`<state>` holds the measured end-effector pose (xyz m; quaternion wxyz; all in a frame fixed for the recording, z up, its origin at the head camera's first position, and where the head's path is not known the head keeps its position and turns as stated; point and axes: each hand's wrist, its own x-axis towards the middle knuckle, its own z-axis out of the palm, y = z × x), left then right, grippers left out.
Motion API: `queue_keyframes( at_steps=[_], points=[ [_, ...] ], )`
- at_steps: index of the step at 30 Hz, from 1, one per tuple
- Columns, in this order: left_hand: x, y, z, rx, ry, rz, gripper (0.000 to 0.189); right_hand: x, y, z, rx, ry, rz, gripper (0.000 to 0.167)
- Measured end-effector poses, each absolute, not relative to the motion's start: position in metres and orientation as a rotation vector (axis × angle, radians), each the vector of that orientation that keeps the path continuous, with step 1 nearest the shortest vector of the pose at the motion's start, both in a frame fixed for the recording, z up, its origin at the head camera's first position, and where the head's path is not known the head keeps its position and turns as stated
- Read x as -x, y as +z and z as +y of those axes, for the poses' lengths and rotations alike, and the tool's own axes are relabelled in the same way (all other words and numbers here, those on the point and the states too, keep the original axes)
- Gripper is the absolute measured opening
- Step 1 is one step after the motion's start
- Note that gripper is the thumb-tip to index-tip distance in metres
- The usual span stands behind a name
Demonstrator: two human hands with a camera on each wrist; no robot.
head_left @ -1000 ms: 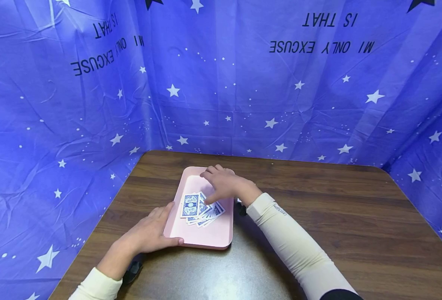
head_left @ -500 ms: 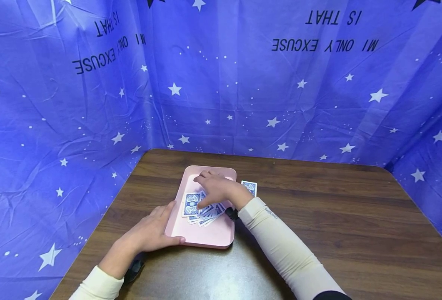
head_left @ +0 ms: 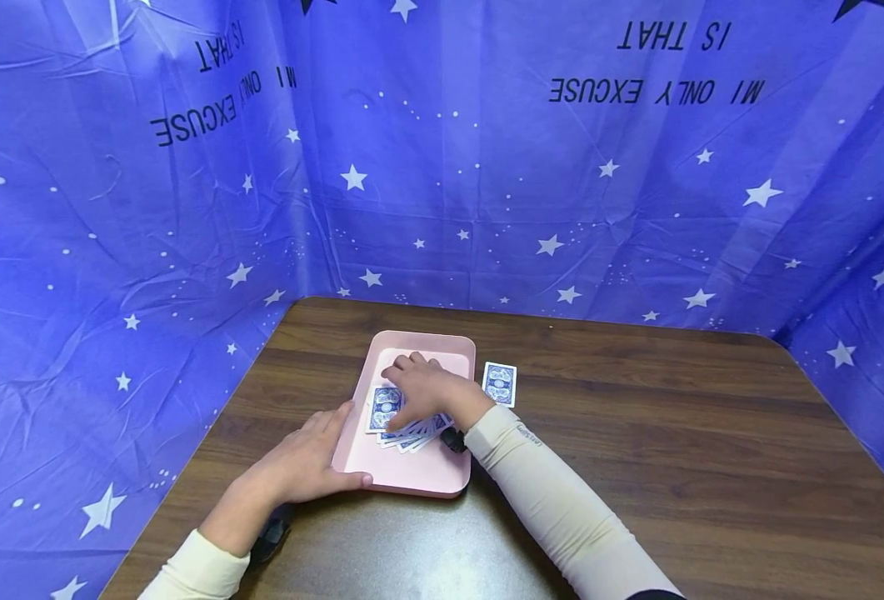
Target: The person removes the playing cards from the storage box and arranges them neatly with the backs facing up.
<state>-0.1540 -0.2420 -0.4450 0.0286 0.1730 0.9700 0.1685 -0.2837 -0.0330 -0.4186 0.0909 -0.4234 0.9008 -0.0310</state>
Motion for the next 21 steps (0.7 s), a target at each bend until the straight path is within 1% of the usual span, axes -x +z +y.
queue_keyframes(
  at_steps=[21],
  points=[
    [0.155,-0.4474,-0.2423,-0.539,0.522,3.006,0.119,0.2778,-0.4265,-0.0408,1.162,-0.029,2.68,0.09]
  ],
)
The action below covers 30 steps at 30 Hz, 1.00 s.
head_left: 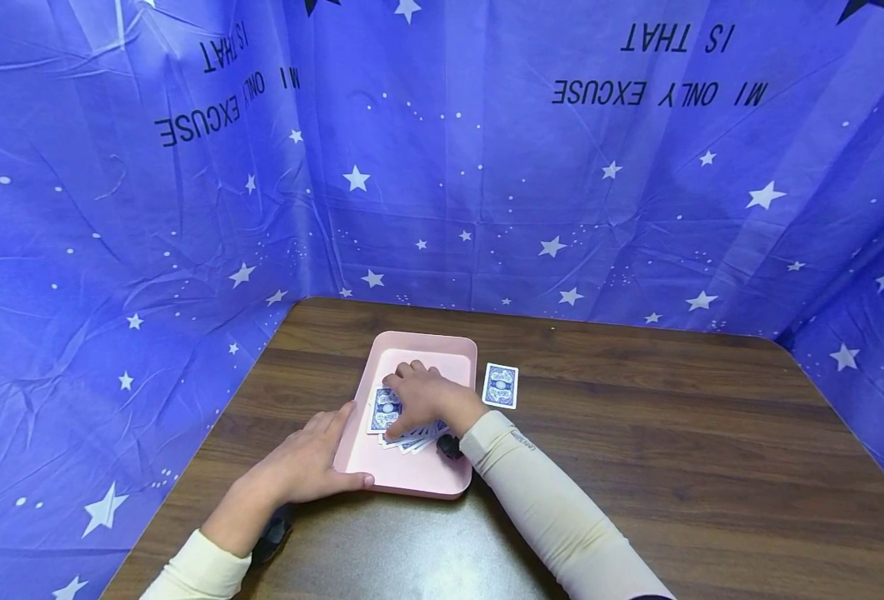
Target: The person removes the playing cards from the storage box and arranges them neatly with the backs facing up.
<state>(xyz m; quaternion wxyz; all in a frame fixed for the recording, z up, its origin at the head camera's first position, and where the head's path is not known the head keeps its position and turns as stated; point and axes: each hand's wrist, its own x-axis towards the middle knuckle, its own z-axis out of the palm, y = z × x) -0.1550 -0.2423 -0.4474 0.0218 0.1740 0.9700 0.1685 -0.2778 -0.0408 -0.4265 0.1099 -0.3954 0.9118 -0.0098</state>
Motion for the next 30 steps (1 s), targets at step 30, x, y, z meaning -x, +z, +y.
queue_keyframes(
  at_steps=[30],
  points=[
    [0.1553,-0.4481,-0.2419,-0.526,0.513,3.003,0.119,0.278,-0.4285,-0.0424,1.176,0.006,2.685,0.088]
  ],
)
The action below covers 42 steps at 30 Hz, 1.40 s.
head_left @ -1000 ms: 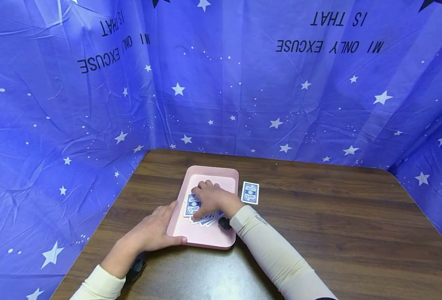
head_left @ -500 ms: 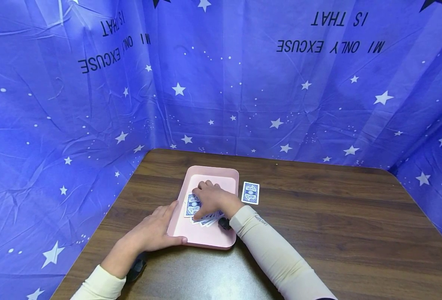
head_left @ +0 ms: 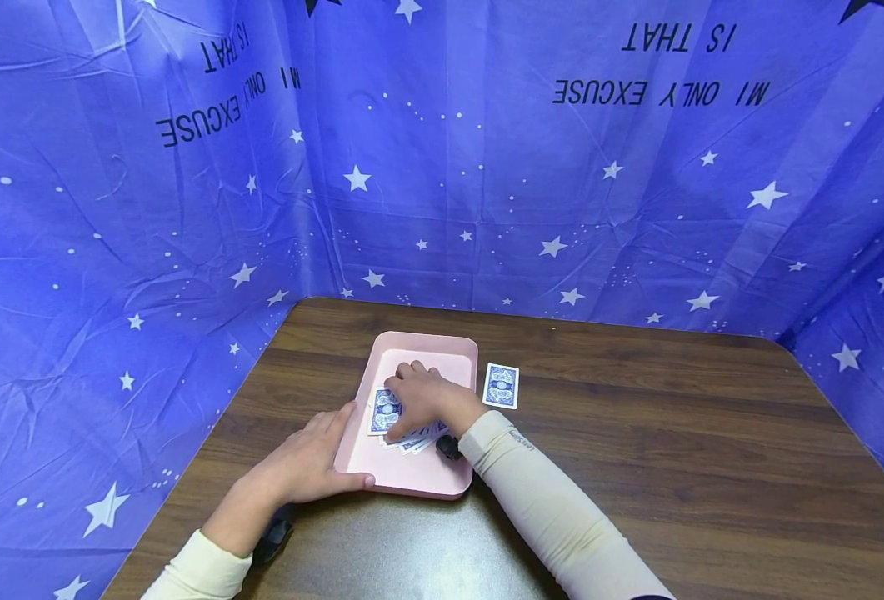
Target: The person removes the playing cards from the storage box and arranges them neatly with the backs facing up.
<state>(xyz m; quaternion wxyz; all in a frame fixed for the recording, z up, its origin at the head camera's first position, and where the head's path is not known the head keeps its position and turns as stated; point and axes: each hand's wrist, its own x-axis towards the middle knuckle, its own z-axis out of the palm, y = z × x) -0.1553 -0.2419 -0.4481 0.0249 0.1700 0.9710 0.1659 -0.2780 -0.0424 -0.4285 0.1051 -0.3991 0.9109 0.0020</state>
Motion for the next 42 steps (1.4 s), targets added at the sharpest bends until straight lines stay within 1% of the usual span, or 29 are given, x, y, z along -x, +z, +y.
queue_keyframes(
  at_steps=[7,20,33,42],
  points=[
    [0.155,-0.447,-0.241,-0.513,0.516,2.992,0.119,0.278,-0.428,-0.042,1.172,0.013,2.687,0.086],
    [0.155,-0.446,-0.241,-0.525,0.52,2.997,0.118,0.281,-0.431,-0.042,1.189,-0.029,2.72,0.087],
    [0.155,-0.446,-0.241,-0.521,0.527,2.995,0.119,0.283,-0.421,-0.038,1.243,-0.036,2.755,0.084],
    [0.155,-0.447,-0.241,-0.513,0.523,2.99,0.12,0.281,-0.404,-0.027,1.218,-0.118,2.77,0.085]
  ],
)
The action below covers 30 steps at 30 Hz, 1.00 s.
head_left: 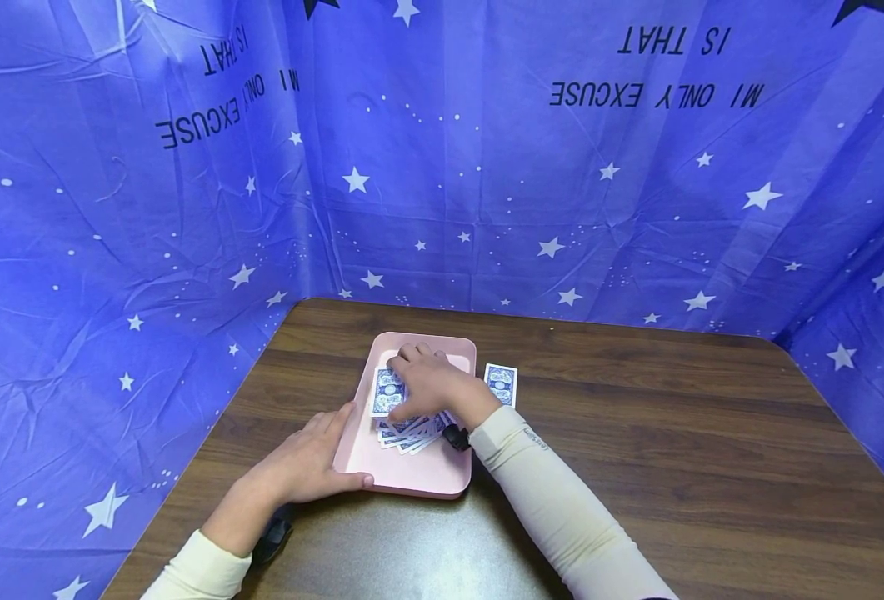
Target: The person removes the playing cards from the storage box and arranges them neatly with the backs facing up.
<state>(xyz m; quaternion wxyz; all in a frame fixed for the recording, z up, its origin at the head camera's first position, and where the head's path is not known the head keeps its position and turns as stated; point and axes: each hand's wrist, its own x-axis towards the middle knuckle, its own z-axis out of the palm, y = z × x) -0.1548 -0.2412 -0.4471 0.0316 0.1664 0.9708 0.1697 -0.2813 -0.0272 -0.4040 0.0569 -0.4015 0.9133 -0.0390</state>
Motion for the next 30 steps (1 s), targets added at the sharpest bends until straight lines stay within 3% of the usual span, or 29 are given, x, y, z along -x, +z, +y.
queue_keyframes(
  at_steps=[30],
  points=[
    [0.154,-0.446,-0.24,-0.53,0.528,3.006,0.12,0.291,-0.392,0.042,1.107,-0.324,2.841,0.09]
  ],
)
